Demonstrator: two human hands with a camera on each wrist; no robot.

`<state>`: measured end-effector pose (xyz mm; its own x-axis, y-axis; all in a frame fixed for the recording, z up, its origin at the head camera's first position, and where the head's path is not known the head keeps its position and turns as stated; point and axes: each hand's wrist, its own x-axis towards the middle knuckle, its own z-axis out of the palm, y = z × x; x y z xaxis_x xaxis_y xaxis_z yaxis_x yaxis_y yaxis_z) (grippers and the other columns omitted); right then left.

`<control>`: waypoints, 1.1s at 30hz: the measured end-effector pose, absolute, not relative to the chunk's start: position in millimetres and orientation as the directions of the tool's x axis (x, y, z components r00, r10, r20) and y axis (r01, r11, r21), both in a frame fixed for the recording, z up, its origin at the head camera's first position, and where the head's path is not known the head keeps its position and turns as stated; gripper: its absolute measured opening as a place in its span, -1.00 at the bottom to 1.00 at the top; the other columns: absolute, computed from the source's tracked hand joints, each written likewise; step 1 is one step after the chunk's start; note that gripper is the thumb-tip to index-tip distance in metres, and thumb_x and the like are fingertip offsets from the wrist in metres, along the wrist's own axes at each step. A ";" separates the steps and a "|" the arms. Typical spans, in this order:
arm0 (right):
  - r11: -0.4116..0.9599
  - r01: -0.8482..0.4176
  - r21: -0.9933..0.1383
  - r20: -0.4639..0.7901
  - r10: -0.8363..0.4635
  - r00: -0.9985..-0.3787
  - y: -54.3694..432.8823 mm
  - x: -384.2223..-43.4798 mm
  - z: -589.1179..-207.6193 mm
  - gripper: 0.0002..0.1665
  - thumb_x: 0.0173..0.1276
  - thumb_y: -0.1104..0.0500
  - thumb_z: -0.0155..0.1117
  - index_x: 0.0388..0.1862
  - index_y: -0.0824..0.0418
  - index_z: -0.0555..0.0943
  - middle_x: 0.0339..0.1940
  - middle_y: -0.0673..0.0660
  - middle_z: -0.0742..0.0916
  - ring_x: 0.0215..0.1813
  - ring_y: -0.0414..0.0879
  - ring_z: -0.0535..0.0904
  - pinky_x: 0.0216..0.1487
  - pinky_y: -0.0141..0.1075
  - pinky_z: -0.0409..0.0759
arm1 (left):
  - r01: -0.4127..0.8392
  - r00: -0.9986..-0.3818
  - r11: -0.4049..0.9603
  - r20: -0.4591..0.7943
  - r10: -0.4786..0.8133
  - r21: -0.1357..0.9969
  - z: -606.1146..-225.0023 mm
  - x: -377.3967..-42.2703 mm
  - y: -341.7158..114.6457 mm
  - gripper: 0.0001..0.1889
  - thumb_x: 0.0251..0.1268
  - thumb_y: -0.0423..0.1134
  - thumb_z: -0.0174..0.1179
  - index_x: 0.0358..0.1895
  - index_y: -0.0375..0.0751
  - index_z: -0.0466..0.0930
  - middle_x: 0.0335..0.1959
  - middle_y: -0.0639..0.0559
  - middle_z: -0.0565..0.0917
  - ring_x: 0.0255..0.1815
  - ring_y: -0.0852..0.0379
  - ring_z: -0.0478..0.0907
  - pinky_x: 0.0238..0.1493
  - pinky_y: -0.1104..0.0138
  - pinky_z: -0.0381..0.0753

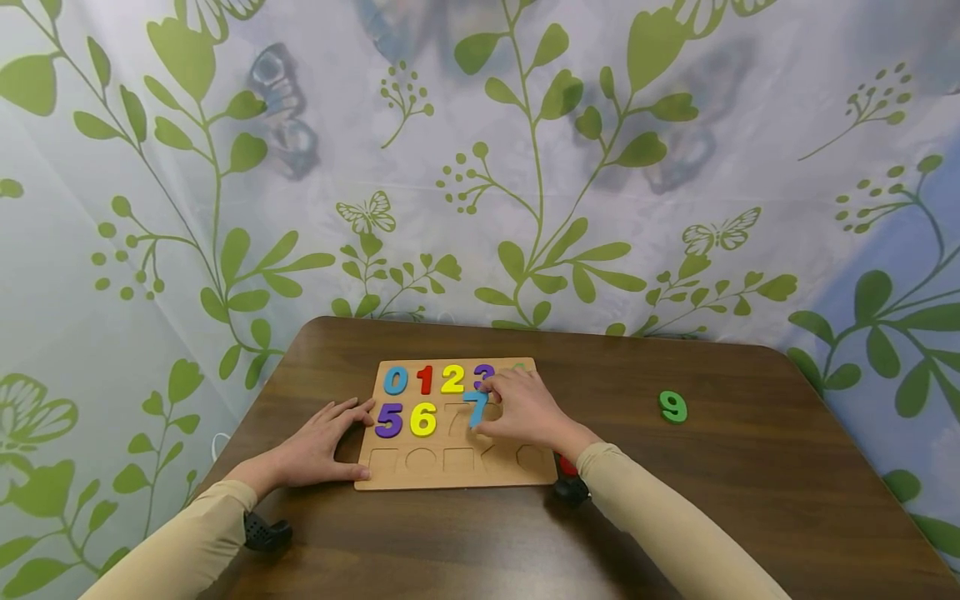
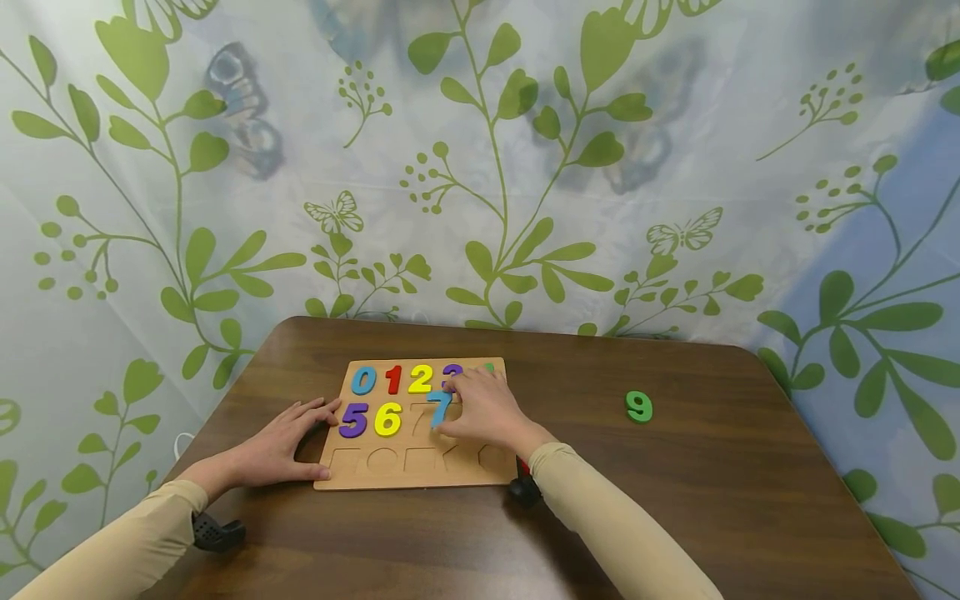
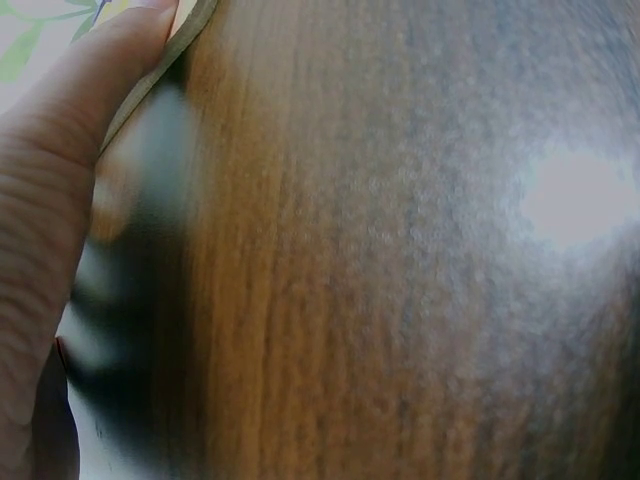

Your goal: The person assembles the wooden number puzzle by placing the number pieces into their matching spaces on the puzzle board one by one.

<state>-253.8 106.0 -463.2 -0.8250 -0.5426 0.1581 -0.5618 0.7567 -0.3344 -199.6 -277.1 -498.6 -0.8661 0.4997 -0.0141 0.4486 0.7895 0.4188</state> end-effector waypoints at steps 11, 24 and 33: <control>0.774 -0.545 -0.323 0.107 -0.543 -0.833 87.3 -255.2 -473.3 -0.42 0.06 -0.27 0.45 0.01 -0.03 0.68 -0.29 -0.14 0.58 -0.07 -0.13 0.42 0.23 0.09 0.35 | 0.437 -0.868 0.796 -0.035 0.495 0.418 -496.5 -198.1 -275.9 -0.16 0.03 0.53 0.30 0.30 0.11 0.42 0.63 0.00 0.18 0.63 -0.27 -0.01 0.54 -0.25 -0.13; 0.786 -0.517 -0.340 0.080 -0.523 -0.848 71.7 -255.2 -479.0 -0.41 0.06 -0.28 0.45 -0.03 0.03 0.67 -0.05 -0.11 0.67 0.08 -0.05 0.48 0.19 0.08 0.39 | 0.427 -0.872 0.802 -0.044 0.487 0.418 -495.4 -197.6 -275.0 -0.16 0.03 0.52 0.30 0.29 0.10 0.41 0.63 0.00 0.18 0.63 -0.27 -0.02 0.55 -0.25 -0.15; 0.799 -0.506 -0.324 0.062 -0.516 -0.854 67.6 -254.8 -479.2 -0.36 0.07 -0.30 0.46 0.04 0.02 0.69 0.01 -0.08 0.68 0.14 -0.04 0.48 0.21 0.06 0.39 | 0.423 -0.873 0.803 -0.047 0.485 0.420 -494.8 -197.8 -274.4 -0.16 0.03 0.52 0.31 0.29 0.11 0.42 0.63 0.01 0.18 0.63 -0.26 -0.02 0.55 -0.24 -0.15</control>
